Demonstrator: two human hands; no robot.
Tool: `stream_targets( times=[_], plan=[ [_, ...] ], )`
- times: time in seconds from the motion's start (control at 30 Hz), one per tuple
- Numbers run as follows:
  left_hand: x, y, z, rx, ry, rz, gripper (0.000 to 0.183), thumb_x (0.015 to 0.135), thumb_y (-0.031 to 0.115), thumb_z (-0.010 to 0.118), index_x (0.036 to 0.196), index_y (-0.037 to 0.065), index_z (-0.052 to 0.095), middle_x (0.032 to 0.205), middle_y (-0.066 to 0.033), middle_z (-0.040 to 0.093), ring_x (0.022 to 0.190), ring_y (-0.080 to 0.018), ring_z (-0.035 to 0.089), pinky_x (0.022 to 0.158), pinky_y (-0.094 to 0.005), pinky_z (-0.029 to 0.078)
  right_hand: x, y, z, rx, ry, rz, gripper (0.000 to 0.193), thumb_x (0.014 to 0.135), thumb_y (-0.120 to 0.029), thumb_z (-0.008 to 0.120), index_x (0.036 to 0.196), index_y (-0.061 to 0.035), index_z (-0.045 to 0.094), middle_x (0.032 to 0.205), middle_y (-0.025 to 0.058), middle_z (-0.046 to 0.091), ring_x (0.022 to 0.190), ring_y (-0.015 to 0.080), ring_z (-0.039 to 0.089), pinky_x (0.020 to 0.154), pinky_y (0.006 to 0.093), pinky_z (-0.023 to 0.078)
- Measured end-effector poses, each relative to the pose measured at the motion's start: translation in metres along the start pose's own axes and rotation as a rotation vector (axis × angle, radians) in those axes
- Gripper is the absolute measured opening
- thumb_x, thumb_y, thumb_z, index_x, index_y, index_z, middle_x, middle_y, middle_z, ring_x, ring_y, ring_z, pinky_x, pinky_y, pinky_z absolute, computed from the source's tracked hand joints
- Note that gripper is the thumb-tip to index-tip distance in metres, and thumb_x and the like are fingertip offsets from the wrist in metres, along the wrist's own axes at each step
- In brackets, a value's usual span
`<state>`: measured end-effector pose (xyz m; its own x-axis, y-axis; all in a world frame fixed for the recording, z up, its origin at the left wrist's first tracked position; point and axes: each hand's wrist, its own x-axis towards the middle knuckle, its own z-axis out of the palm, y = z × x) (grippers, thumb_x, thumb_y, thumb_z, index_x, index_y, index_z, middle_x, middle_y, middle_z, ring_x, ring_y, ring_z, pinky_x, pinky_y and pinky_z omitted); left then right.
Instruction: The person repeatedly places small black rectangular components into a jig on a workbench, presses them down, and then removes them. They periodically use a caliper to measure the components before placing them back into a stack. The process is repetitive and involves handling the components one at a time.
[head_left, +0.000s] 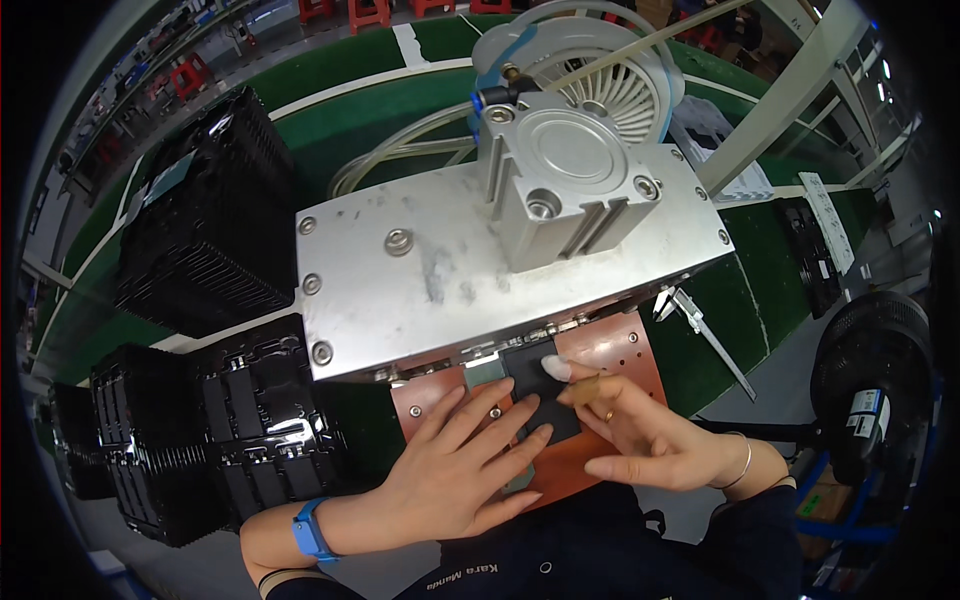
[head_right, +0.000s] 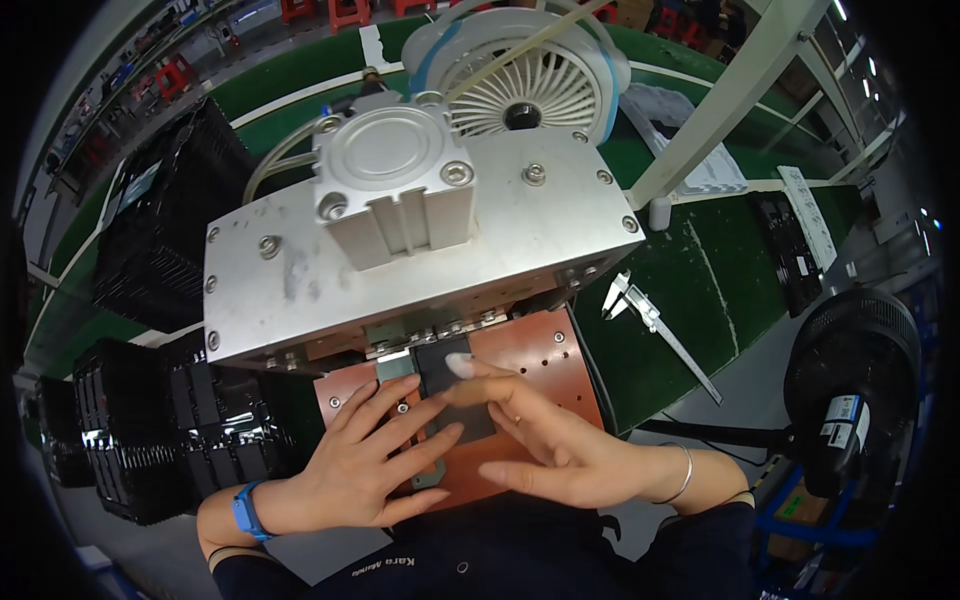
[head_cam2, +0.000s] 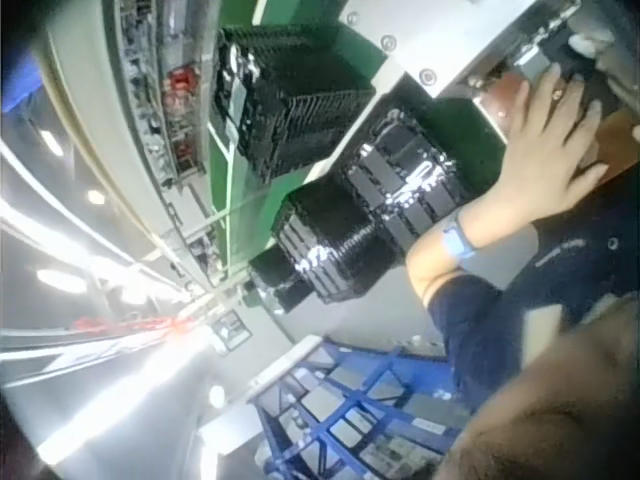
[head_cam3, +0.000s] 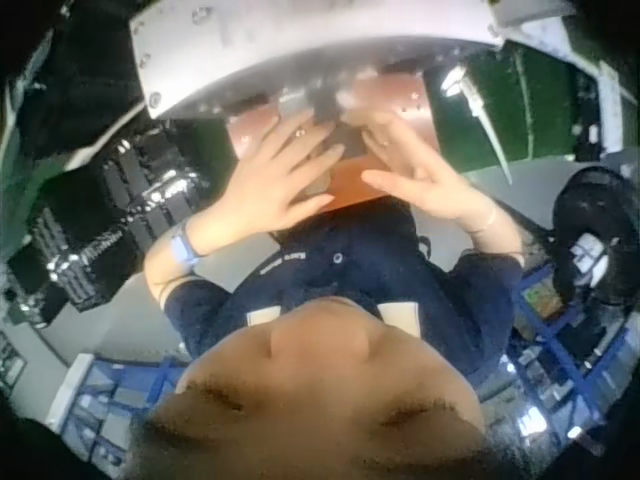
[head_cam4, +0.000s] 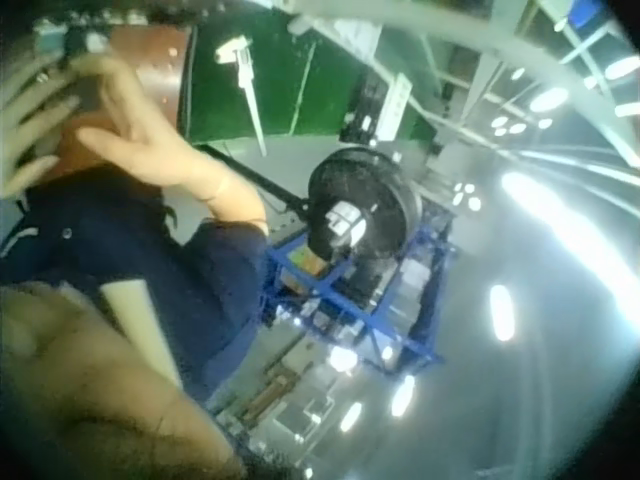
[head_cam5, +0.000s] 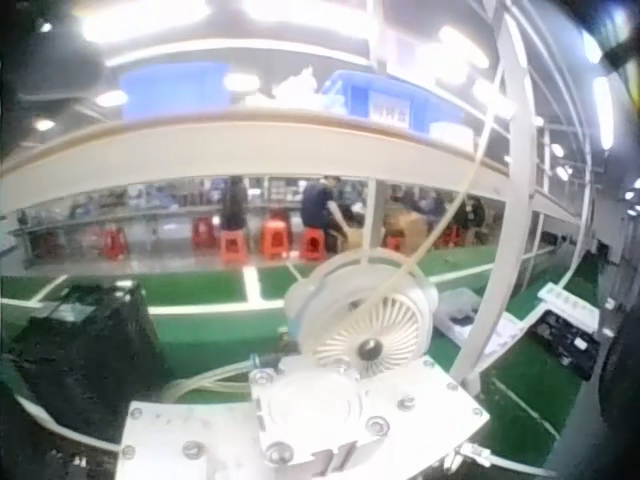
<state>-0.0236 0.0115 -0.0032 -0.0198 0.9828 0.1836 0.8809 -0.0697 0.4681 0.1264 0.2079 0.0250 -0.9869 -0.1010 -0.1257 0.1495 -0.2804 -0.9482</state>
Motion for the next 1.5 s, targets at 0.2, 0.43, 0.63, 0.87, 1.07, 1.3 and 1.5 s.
stream_targets(
  times=[0.2,0.43,0.63,0.87,1.07,1.3,1.5],
  plan=[
    [0.0,-0.001,0.002,0.0,0.036,0.02,0.053,0.087,0.046,0.06,0.126,0.011,0.056,0.137,-0.0141,0.047,0.133,-0.0336,0.037,0.106,-0.0516,0.032,-0.003,0.003,0.008,-1.187,0.145,-0.174,0.048,0.084,-0.011,0.071,0.129,-0.0044,0.054,0.141,0.0184,0.041,0.135,0.0327,0.04,0.107,0.0442,0.038],
    [-0.001,0.0,0.003,-0.003,0.04,0.02,0.053,0.087,0.046,0.061,0.125,0.01,0.057,0.137,-0.0147,0.047,0.132,-0.0339,0.038,0.106,-0.0514,0.031,0.005,0.024,-0.008,-1.388,0.197,-0.444,0.031,0.076,-0.017,0.076,0.103,-0.0021,0.069,0.124,0.0166,0.058,0.111,0.0328,0.061,0.094,0.0399,0.052],
    [-0.002,-0.001,0.004,0.022,0.008,-0.003,0.056,0.081,0.05,0.066,0.125,0.016,0.059,0.14,-0.0118,0.046,0.132,-0.0352,0.039,0.105,-0.0524,0.032,0.008,0.02,-0.013,-1.373,0.149,-0.437,0.032,0.075,-0.018,0.076,0.101,-0.0013,0.07,0.122,0.0168,0.061,0.111,0.0325,0.061,0.092,0.0392,0.053],
    [-0.001,0.0,0.004,0.062,-0.031,-0.015,0.054,0.081,0.052,0.065,0.123,0.019,0.062,0.14,-0.0088,0.048,0.131,-0.0318,0.039,0.109,-0.0492,0.024,0.008,0.021,-0.017,-1.351,0.135,-0.435,0.032,0.076,-0.019,0.074,0.102,-0.0016,0.07,0.119,0.0173,0.062,0.109,0.0317,0.063,0.092,0.0393,0.053],
    [-0.006,0.003,0.005,0.071,-0.028,-0.03,0.053,0.081,0.054,0.064,0.121,0.02,0.064,0.138,-0.0079,0.05,0.131,-0.0317,0.04,0.11,-0.0486,0.023,0.007,0.023,-0.017,-1.343,0.127,-0.444,0.032,0.076,-0.02,0.074,0.103,-0.003,0.071,0.12,0.0161,0.062,0.11,0.0306,0.063,0.092,0.0394,0.053],
    [-0.003,0.0,0.003,0.071,-0.065,-0.016,0.053,0.082,0.056,0.062,0.121,0.021,0.064,0.138,-0.0071,0.051,0.13,-0.0308,0.041,0.103,-0.0461,0.031,0.005,0.022,-0.019,-1.334,0.11,-0.415,0.03,0.079,-0.019,0.071,0.104,-0.0036,0.071,0.12,0.0171,0.063,0.112,0.0297,0.062,0.093,0.0394,0.053],
    [-0.005,0.002,0.005,0.069,-0.047,-0.025,0.052,0.081,0.056,0.063,0.12,0.02,0.065,0.137,-0.0074,0.052,0.129,-0.0307,0.042,0.104,-0.0467,0.031,0.005,0.022,-0.017,-1.336,0.11,-0.405,0.029,0.079,-0.018,0.07,0.104,-0.0034,0.071,0.119,0.0173,0.063,0.112,0.0308,0.062,0.092,0.0399,0.053]
  ],
)
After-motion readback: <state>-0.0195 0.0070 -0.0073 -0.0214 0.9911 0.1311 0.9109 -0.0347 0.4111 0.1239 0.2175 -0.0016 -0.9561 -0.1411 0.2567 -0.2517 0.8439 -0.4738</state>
